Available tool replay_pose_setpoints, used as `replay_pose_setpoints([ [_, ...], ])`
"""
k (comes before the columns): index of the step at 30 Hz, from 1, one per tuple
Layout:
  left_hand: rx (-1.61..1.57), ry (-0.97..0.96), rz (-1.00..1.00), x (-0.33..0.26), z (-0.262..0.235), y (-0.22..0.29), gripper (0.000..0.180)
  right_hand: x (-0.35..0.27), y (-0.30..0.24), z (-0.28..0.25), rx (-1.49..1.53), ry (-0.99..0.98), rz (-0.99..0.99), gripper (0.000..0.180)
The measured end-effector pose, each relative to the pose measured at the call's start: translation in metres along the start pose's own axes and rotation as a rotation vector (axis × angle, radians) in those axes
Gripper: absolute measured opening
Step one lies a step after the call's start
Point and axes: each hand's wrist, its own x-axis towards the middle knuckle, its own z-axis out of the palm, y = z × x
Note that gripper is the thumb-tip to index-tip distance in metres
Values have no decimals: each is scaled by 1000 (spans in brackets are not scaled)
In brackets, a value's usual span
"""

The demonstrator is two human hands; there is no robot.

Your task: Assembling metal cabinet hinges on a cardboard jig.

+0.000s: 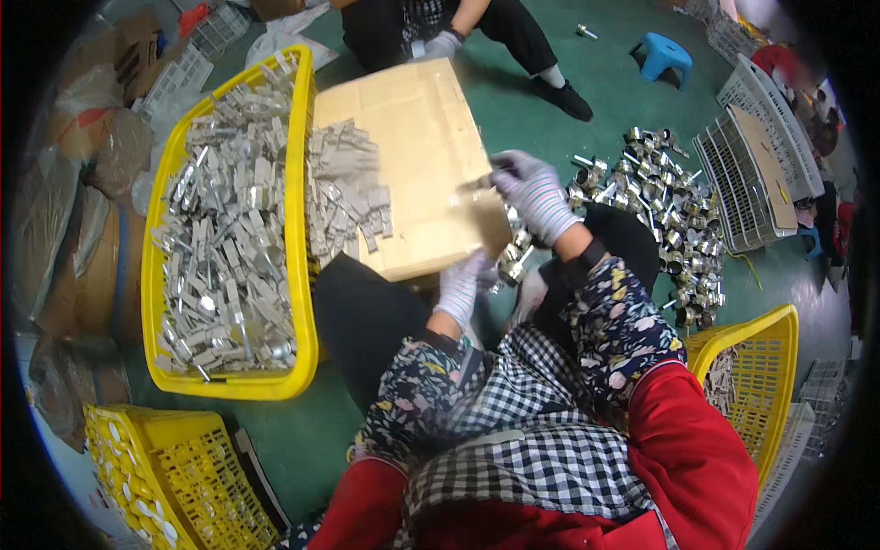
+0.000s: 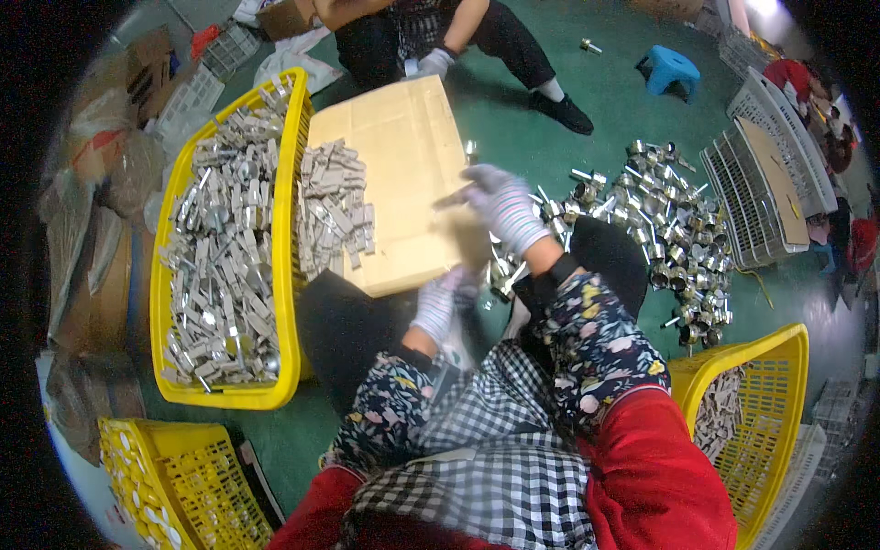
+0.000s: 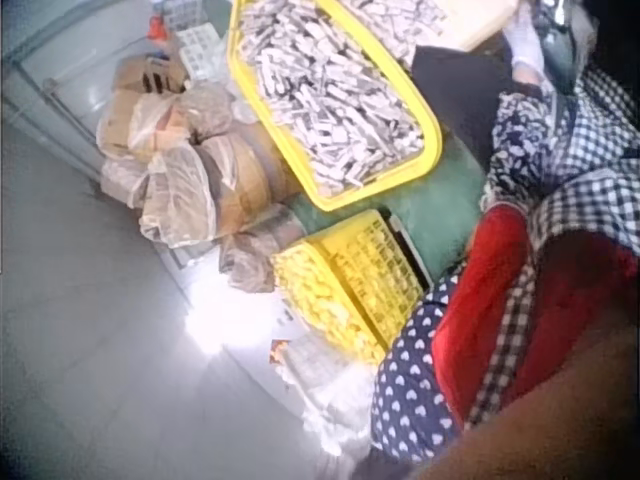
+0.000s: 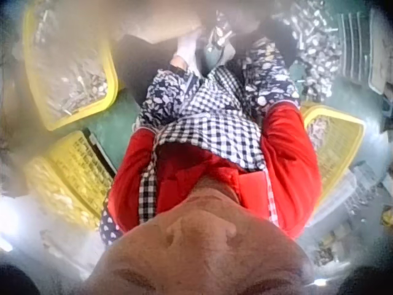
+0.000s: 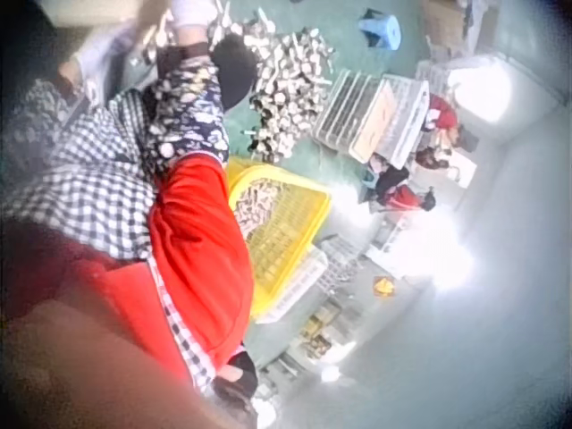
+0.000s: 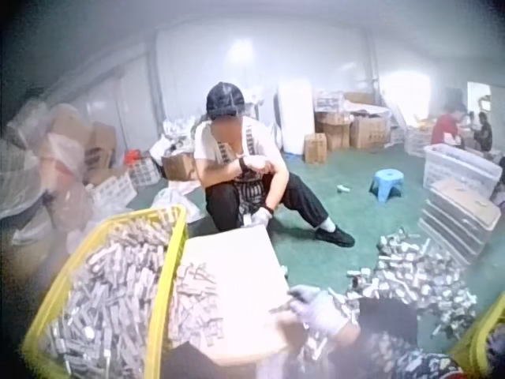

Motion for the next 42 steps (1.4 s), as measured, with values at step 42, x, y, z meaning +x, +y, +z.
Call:
replay_pose_setpoints([
  [42, 5, 86, 98, -1, 2, -6, 38, -3, 50, 7, -41, -285, 324, 23],
])
